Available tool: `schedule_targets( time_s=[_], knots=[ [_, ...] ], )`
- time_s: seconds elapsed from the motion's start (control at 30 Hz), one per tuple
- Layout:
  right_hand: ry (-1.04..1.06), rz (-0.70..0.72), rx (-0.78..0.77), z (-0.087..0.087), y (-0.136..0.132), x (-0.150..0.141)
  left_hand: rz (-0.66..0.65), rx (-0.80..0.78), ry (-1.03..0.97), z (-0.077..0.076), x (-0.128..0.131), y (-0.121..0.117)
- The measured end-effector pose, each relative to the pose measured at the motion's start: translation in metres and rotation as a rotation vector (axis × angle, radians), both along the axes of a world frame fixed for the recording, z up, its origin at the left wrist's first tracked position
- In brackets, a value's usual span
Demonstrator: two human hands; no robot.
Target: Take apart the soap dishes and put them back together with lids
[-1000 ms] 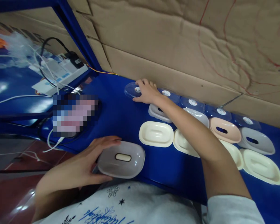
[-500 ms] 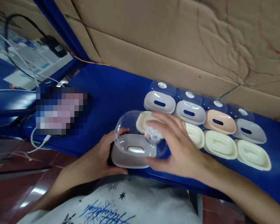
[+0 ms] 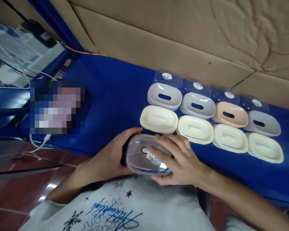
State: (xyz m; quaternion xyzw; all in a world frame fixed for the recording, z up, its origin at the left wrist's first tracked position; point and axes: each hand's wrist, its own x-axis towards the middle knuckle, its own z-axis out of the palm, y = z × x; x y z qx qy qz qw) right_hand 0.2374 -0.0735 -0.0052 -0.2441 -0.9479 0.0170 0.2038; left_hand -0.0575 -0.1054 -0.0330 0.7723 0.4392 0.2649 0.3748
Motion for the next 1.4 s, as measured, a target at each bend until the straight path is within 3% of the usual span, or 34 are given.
schedule_targets(
  time_s=[0.23, 0.43, 0.7, 0.97, 1.4],
  knots=[
    [-0.082, 0.011, 0.037, -0.004, -0.003, 0.001, -0.058, 0.038, 0.064, -0.001, -0.002, 0.0],
    [-0.074, -0.021, 0.033, 0.0, -0.007, -0.007, -0.113, 0.151, -0.018, -0.005, -0.007, -0.001],
    [-0.092, 0.015, 0.003, 0.003, -0.005, -0.009, -0.116, 0.172, -0.045, -0.007, -0.01, 0.001],
    [-0.107, 0.058, 0.009, -0.005, -0.004, -0.004, -0.098, 0.14, -0.033, -0.003, -0.01, 0.0],
    [-0.097, 0.045, -0.007, 0.0, -0.003, -0.01, -0.149, 0.079, -0.013, 0.004, -0.012, 0.002]
  ],
)
